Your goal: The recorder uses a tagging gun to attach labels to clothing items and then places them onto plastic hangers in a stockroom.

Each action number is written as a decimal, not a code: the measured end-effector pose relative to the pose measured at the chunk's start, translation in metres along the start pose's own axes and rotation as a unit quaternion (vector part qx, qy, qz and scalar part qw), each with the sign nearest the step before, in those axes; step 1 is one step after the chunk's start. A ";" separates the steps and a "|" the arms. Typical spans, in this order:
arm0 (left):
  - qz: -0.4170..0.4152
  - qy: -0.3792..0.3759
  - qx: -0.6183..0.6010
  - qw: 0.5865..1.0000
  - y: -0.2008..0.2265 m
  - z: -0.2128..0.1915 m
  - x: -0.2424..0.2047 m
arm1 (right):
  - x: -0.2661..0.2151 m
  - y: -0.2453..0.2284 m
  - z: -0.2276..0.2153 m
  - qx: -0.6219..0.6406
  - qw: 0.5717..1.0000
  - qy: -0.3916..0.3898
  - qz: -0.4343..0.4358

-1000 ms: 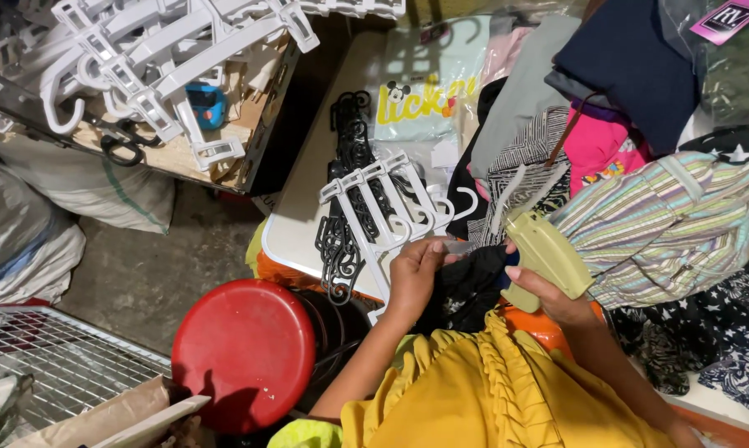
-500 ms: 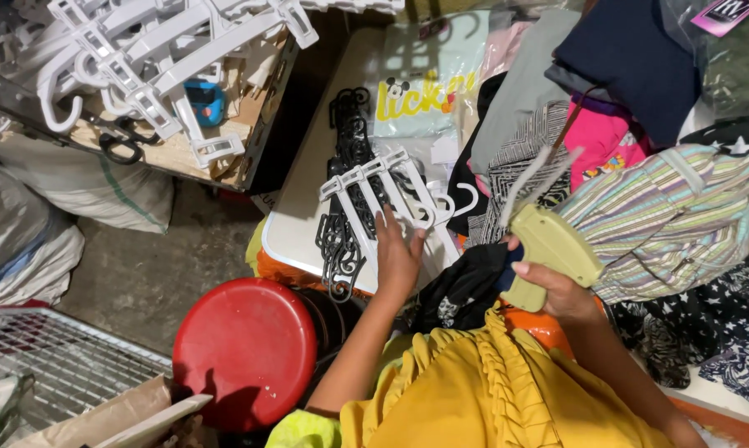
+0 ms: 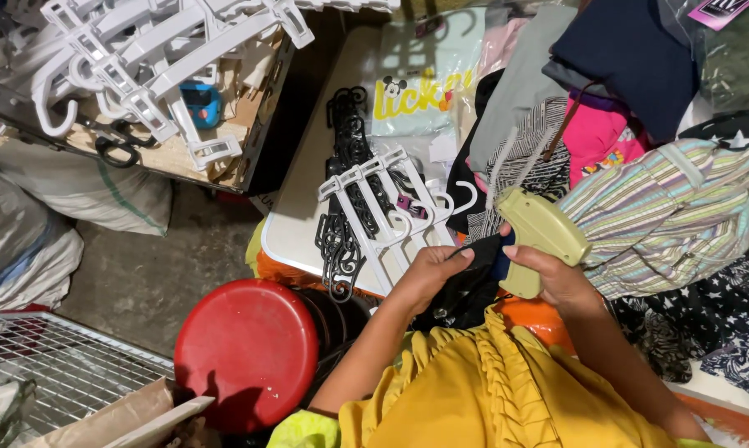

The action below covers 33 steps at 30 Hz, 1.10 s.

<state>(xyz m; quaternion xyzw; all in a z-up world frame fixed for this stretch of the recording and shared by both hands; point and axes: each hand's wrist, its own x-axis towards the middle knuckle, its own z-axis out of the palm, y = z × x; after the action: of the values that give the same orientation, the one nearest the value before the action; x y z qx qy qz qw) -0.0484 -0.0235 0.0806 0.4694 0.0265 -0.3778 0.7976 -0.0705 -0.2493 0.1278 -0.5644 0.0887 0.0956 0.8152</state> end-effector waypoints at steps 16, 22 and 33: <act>-0.042 0.047 -0.094 0.994 0.021 0.012 -0.006 | -0.068 -0.020 -0.015 -0.155 0.982 -0.099 0.040; -0.019 0.054 -0.057 0.997 0.016 0.013 -0.004 | -0.075 -0.018 -0.021 0.036 0.983 -0.051 0.175; 0.113 0.138 0.264 0.948 0.019 0.048 -0.021 | -0.054 0.019 -0.061 0.149 0.958 -0.141 0.202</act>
<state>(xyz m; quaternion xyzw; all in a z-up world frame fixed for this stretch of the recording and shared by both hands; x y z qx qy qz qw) -0.0665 -0.0431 0.1300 0.7107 -0.0173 -0.2101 0.6712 -0.1300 -0.3026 0.1037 -0.3881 0.0981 0.3222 0.8578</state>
